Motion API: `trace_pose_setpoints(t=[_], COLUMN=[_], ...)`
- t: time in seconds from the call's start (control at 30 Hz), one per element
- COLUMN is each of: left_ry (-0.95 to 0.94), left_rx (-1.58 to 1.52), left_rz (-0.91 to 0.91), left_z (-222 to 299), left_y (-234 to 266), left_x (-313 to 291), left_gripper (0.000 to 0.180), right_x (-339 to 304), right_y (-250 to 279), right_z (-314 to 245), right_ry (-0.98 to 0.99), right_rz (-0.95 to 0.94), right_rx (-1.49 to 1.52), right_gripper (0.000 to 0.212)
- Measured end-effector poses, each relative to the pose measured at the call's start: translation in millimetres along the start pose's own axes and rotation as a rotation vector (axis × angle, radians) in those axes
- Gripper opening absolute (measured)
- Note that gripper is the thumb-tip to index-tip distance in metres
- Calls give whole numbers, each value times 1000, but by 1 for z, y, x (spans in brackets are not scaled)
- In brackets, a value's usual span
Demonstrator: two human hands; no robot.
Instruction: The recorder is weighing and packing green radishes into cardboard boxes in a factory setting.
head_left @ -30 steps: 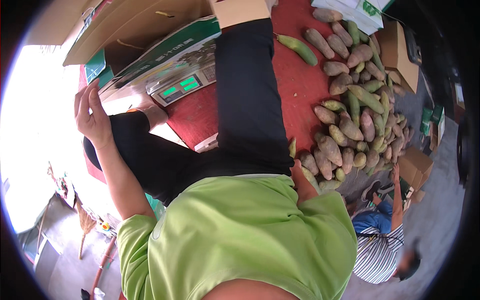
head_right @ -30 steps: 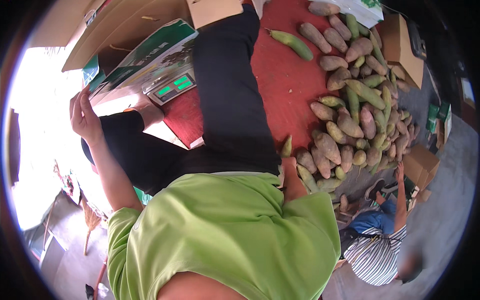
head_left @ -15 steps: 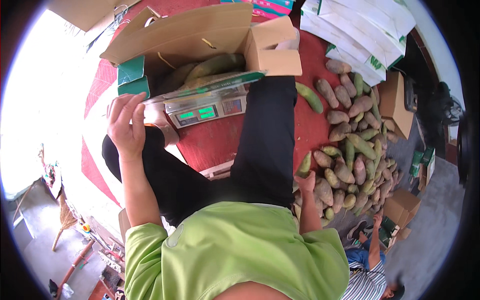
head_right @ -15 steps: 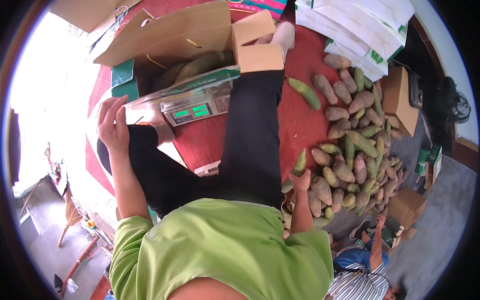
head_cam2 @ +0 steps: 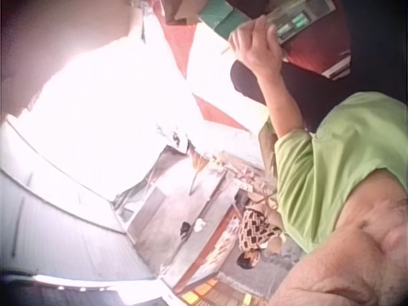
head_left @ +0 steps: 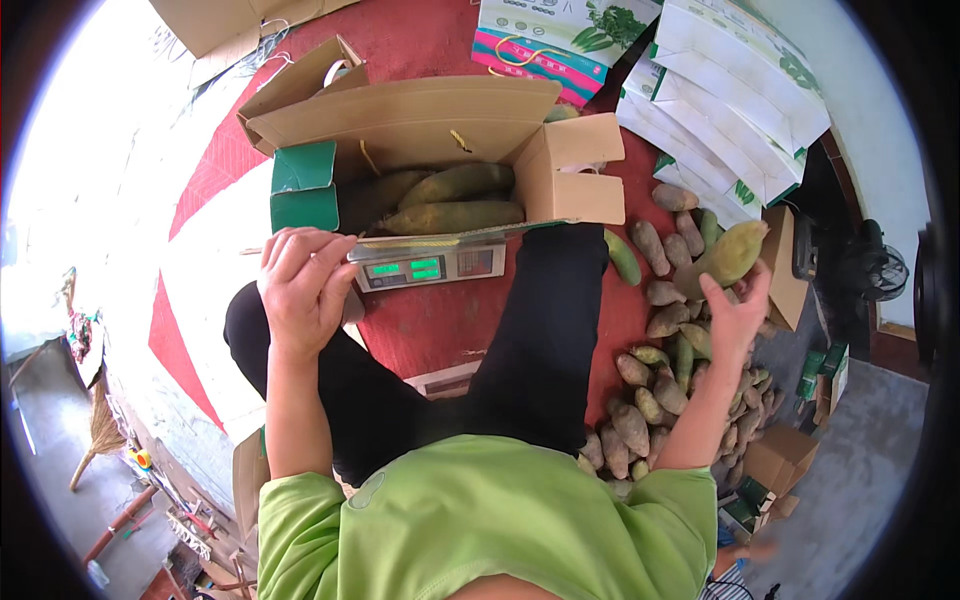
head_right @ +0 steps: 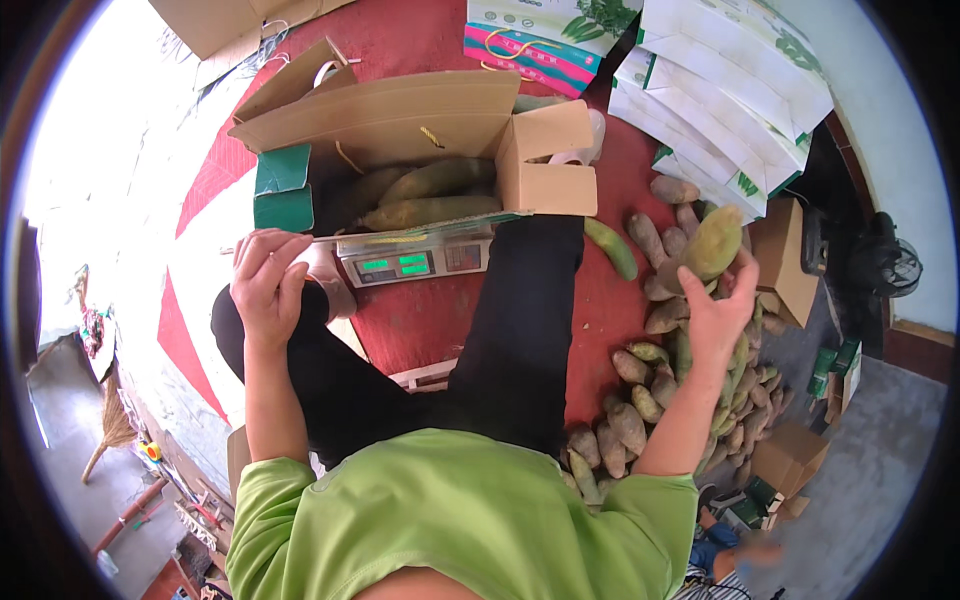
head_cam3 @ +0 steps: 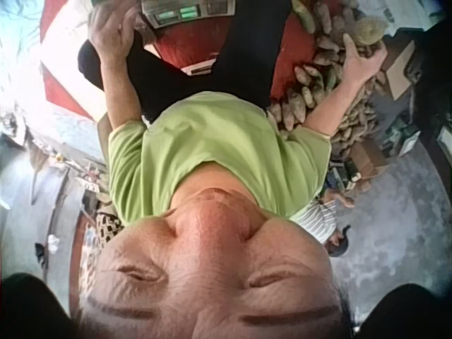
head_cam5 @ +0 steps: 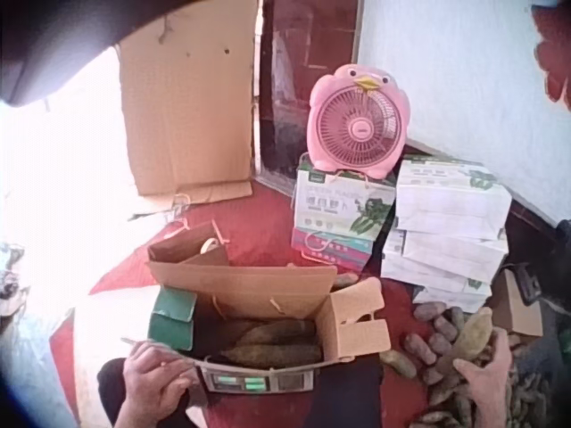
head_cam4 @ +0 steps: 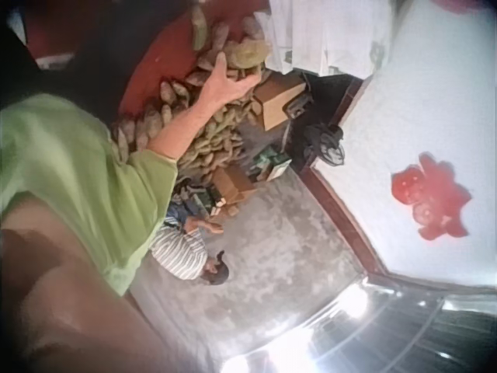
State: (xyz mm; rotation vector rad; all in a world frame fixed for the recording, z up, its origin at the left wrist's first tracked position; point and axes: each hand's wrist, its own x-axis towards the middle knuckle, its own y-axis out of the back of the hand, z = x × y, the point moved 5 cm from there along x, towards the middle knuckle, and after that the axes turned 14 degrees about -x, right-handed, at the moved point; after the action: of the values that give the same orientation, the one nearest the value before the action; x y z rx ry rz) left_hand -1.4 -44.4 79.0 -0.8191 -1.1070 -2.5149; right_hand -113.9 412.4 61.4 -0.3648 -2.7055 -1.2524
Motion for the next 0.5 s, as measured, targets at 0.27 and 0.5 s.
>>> trace_pose_setpoints(t=[0.27,0.5], left_ry=[7,18], left_rx=[-23,-56], left_rz=[-11,-4], left_z=[3,-5], left_y=[3,0], left_x=[2,3], left_gripper=[19,19], right_x=[34,22], right_y=[-34,-117], right_z=[-193,-238], right_ry=[814,1023], right_rz=[-38,-242], right_rx=[-401,-332], right_gripper=[53,46])
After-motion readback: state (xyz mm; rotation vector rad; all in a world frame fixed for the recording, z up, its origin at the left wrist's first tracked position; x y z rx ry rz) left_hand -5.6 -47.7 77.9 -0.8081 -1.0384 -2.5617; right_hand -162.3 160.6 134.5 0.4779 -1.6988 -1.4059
